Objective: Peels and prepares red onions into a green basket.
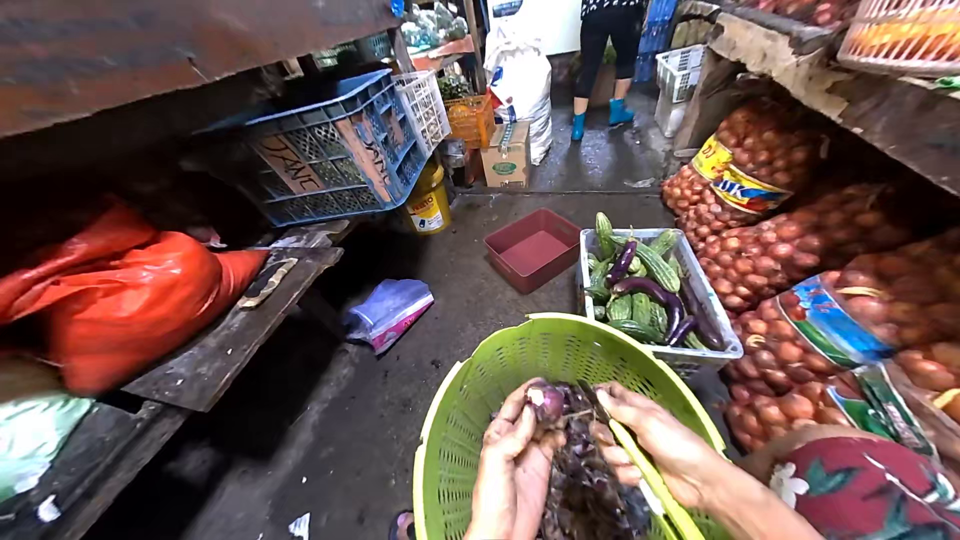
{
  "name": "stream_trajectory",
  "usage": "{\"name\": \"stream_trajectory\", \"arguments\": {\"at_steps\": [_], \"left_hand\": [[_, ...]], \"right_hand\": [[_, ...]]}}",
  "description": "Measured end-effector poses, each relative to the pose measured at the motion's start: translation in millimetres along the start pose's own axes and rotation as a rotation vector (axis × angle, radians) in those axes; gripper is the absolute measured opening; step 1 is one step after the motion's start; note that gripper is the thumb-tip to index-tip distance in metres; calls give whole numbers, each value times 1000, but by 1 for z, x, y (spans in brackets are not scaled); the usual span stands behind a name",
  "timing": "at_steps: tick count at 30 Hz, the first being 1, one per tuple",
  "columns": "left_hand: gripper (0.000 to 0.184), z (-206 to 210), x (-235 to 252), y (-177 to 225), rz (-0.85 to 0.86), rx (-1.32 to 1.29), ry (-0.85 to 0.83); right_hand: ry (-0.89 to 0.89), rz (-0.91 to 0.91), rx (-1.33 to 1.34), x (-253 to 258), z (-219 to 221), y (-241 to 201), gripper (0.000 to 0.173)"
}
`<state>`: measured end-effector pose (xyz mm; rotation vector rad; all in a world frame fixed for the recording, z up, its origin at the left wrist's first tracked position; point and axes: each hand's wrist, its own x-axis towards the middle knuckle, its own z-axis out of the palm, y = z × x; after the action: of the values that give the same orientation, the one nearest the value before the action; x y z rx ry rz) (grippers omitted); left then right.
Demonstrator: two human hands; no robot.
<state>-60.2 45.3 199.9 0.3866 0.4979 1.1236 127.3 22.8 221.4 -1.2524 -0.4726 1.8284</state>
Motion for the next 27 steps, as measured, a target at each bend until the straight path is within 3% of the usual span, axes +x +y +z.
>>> {"name": "stream_trajectory", "arguments": {"at_steps": [3, 9, 11, 18, 23, 27], "left_hand": [[24, 3, 0, -3, -77, -61, 67], [25, 6, 9, 1, -112, -69, 403], [25, 7, 10, 3, -106, -58, 425], [30, 9, 8, 2, -88, -21, 382], [26, 2, 9, 0, -20, 348, 351], [24, 3, 6, -2, -85, 275, 251]], "right_hand": [[-25, 132, 131, 8, -7, 5, 22], [48, 306, 317, 26, -18, 5, 29], [21, 263, 293, 26, -20, 6, 20], [2, 252, 265, 26, -21, 9, 19], [81, -40, 38, 18, -13, 10, 23], [33, -378, -231, 9, -9, 12, 38]]}}
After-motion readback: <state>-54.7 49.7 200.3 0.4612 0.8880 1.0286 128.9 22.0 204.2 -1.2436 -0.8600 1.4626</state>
